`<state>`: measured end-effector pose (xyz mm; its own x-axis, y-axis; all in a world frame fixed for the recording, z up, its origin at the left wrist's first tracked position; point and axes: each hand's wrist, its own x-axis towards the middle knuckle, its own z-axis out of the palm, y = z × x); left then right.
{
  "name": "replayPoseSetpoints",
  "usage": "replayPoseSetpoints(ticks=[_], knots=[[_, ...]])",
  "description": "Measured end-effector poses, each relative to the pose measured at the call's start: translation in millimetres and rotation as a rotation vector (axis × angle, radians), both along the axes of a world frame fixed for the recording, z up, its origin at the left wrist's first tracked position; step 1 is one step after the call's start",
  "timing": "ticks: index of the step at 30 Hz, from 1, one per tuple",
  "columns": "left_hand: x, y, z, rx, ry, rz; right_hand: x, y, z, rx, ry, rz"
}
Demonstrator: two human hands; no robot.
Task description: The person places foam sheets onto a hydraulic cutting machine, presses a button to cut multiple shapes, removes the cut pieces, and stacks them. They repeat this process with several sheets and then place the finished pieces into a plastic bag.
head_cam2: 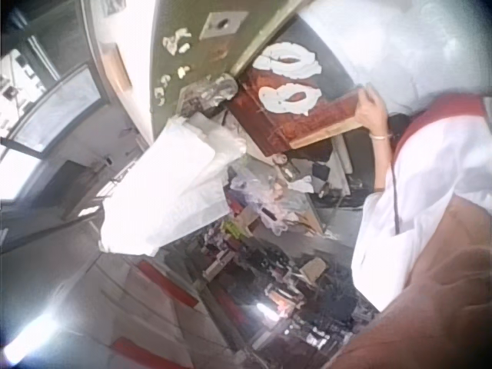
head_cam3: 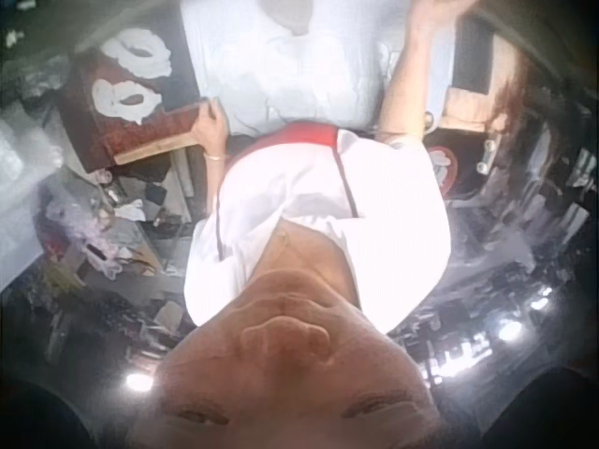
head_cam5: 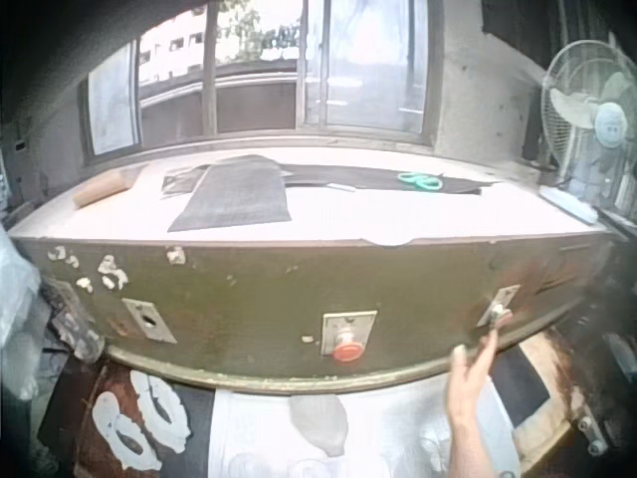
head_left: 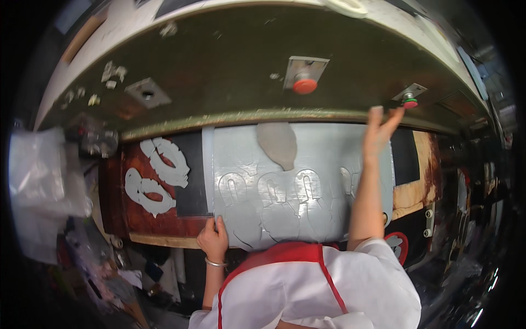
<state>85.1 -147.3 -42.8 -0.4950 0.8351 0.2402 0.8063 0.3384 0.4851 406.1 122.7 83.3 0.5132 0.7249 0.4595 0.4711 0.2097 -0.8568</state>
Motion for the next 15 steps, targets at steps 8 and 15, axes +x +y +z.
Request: replayPoseSetpoints(ticks=[8,15], knots=[[-30,105,12,-0.054,0.03,0.104,56,96,-22,0.137,-0.338,-0.207],[-73,155,-1,0.064,-0.052,-0.058,73,64,-31,-0.165,-0.485,-0.188]])
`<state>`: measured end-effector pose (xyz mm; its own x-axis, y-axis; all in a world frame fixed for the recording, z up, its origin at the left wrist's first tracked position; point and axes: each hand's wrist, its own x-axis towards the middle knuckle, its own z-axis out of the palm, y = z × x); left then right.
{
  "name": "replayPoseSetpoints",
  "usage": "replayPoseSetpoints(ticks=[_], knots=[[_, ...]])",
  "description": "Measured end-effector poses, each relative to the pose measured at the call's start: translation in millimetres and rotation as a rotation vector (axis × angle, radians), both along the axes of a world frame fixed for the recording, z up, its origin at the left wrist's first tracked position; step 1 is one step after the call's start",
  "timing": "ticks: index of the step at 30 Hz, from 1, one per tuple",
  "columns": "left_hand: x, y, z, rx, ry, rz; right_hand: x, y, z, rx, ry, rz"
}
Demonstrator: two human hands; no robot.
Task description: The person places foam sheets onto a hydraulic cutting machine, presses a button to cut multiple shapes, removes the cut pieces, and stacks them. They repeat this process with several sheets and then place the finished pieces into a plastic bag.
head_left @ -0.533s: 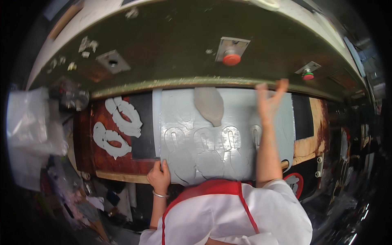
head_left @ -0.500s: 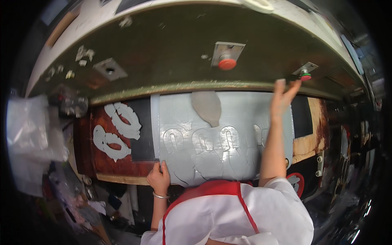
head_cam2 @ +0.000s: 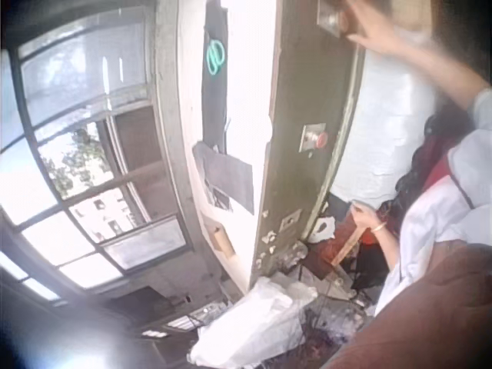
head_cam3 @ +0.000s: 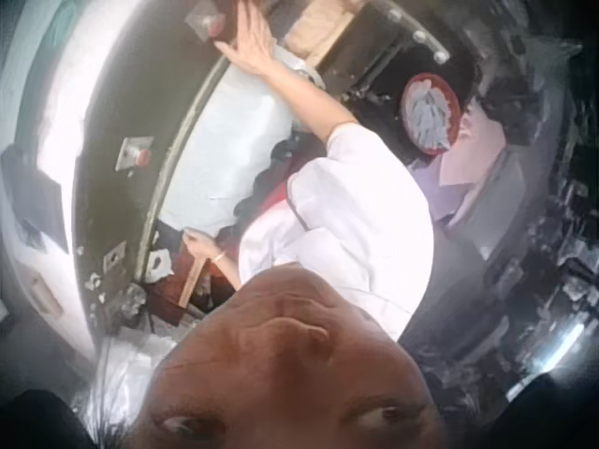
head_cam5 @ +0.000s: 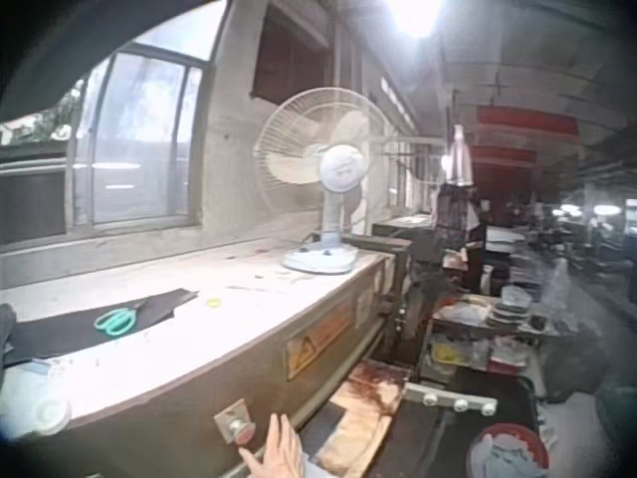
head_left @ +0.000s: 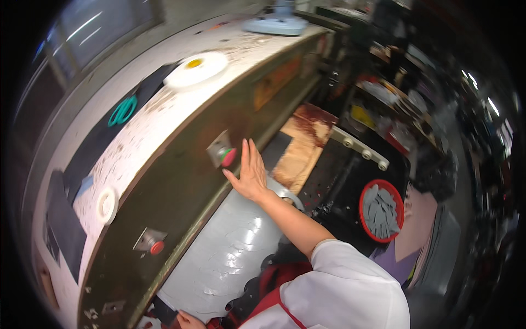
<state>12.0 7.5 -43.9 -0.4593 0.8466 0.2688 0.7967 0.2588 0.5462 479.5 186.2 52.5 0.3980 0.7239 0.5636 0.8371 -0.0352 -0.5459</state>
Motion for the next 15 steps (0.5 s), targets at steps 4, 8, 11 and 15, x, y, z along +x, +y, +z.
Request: replayPoseSetpoints(ticks=[4,8,11,15], knots=[[-8,15,10,0.071,0.055,-0.002,39,-40,-41,-0.252,0.287,-0.178],[3,14,19,0.014,0.084,-0.029,44,-54,-77,-0.286,0.154,-0.171],[13,1,19,0.057,0.038,-0.035,50,-70,-82,-0.286,0.279,-0.118],[16,-29,11,0.031,-0.014,0.012,57,-93,-76,-0.202,0.332,-0.143]])
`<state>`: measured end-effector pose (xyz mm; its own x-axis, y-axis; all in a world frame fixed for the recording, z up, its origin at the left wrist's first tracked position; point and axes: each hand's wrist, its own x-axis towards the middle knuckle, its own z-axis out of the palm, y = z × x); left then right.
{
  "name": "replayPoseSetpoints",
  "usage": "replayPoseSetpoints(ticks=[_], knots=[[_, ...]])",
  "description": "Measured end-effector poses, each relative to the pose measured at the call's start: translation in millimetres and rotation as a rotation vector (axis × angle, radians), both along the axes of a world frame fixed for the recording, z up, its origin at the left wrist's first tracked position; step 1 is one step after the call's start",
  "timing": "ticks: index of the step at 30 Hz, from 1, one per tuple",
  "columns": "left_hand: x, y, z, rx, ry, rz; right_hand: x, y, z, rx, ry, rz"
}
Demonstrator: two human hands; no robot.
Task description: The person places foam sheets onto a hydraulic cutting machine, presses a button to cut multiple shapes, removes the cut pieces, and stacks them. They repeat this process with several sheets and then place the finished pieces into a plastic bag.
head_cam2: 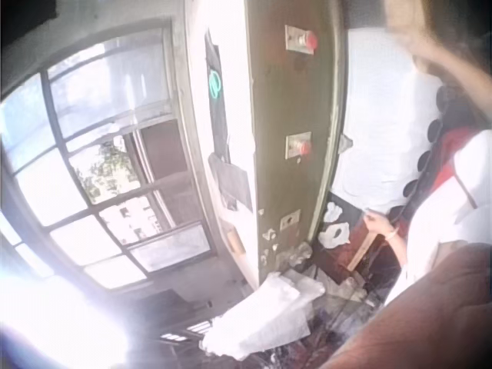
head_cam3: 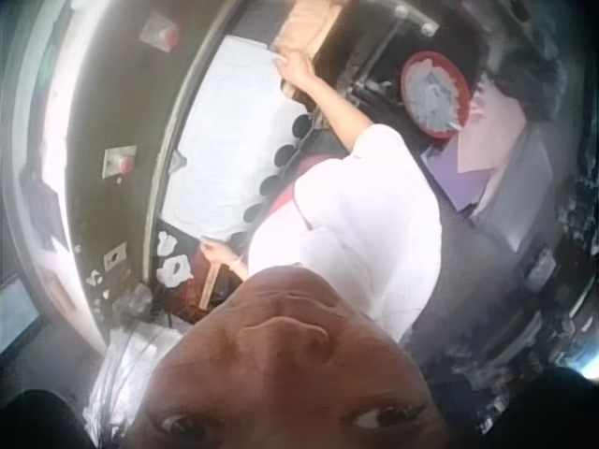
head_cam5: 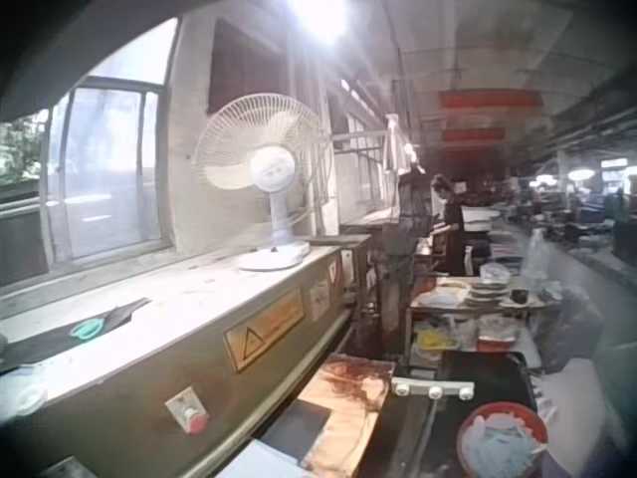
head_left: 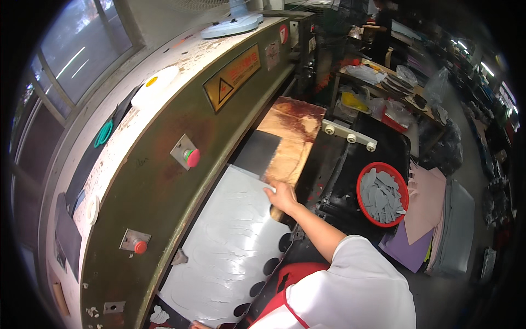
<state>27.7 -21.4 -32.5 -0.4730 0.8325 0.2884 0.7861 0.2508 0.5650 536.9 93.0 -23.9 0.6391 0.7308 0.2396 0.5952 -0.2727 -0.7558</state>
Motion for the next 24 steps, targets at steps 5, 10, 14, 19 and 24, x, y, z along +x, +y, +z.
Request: replayPoseSetpoints(ticks=[5,10,14,19,24], knots=[[5,-53,-5,-0.129,-0.082,-0.01,-83,31,21,0.333,-0.03,0.109],[28,-89,-4,-0.175,-0.068,-0.015,-247,18,23,0.02,0.015,0.949],[35,-96,3,-0.265,0.008,0.079,-295,6,11,0.013,-0.045,0.875],[27,-92,7,-0.252,-0.04,0.02,-243,26,42,-0.11,0.852,0.818],[20,-94,6,-0.209,-0.211,-0.034,-125,8,80,0.125,0.88,0.489]])
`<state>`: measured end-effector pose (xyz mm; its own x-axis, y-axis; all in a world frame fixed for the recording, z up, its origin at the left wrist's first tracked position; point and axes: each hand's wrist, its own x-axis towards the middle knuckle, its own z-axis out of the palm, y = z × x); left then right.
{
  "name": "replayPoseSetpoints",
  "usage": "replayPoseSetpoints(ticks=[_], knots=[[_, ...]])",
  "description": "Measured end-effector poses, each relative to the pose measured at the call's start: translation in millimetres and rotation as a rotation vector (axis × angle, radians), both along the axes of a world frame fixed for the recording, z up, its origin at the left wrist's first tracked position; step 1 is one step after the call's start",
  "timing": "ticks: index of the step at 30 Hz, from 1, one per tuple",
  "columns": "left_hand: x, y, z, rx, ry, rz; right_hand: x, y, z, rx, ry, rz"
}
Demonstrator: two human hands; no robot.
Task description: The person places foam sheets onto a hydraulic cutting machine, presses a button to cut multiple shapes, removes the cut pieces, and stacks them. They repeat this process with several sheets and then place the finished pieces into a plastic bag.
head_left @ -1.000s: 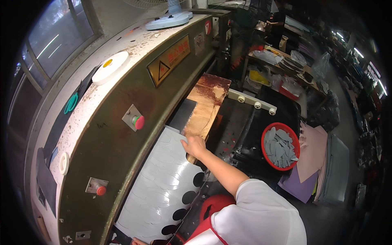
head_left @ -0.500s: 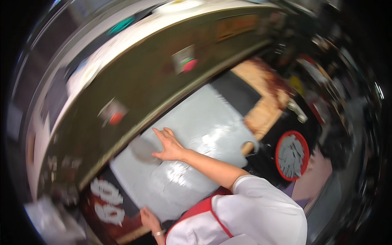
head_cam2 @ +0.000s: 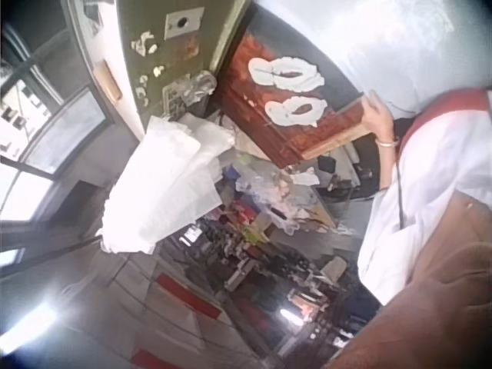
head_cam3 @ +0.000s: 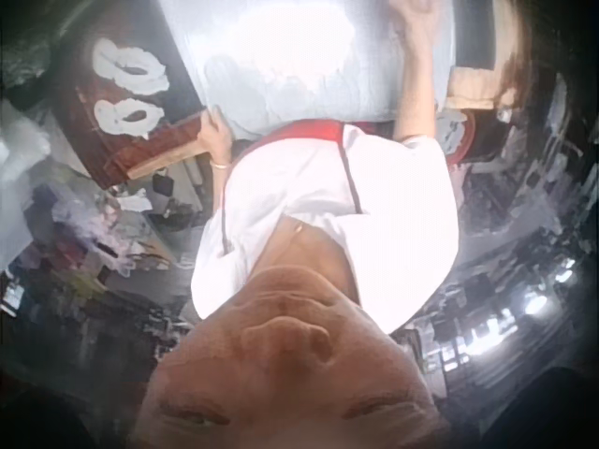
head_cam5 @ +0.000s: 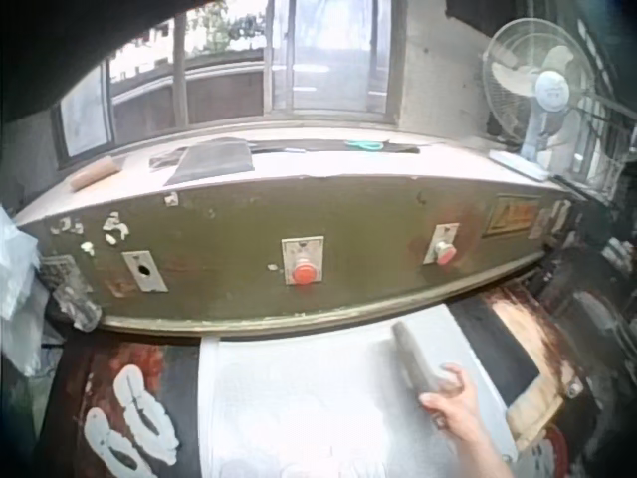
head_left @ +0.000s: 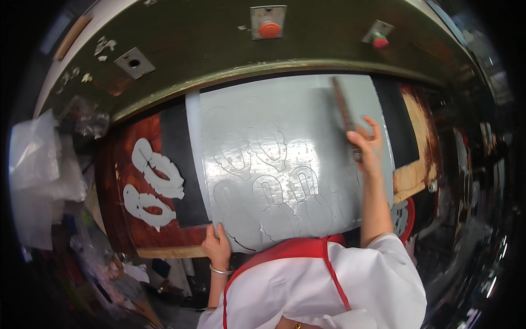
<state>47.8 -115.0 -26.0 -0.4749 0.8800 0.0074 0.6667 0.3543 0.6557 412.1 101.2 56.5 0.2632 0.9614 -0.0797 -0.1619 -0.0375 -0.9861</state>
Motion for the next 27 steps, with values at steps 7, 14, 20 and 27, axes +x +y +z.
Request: replayPoseSetpoints(ticks=[7,14,20,27], knots=[[-3,47,37,0.018,0.299,-0.051,183,-50,-32,-0.118,-1.121,-0.672],[63,137,33,-0.168,0.578,-0.619,218,-84,-81,0.002,-1.661,-0.663],[63,184,46,-0.221,0.594,-0.566,166,-109,-59,-0.332,-0.862,-0.207],[240,229,79,0.229,0.183,-1.213,185,-71,-49,-0.248,0.421,0.202]])
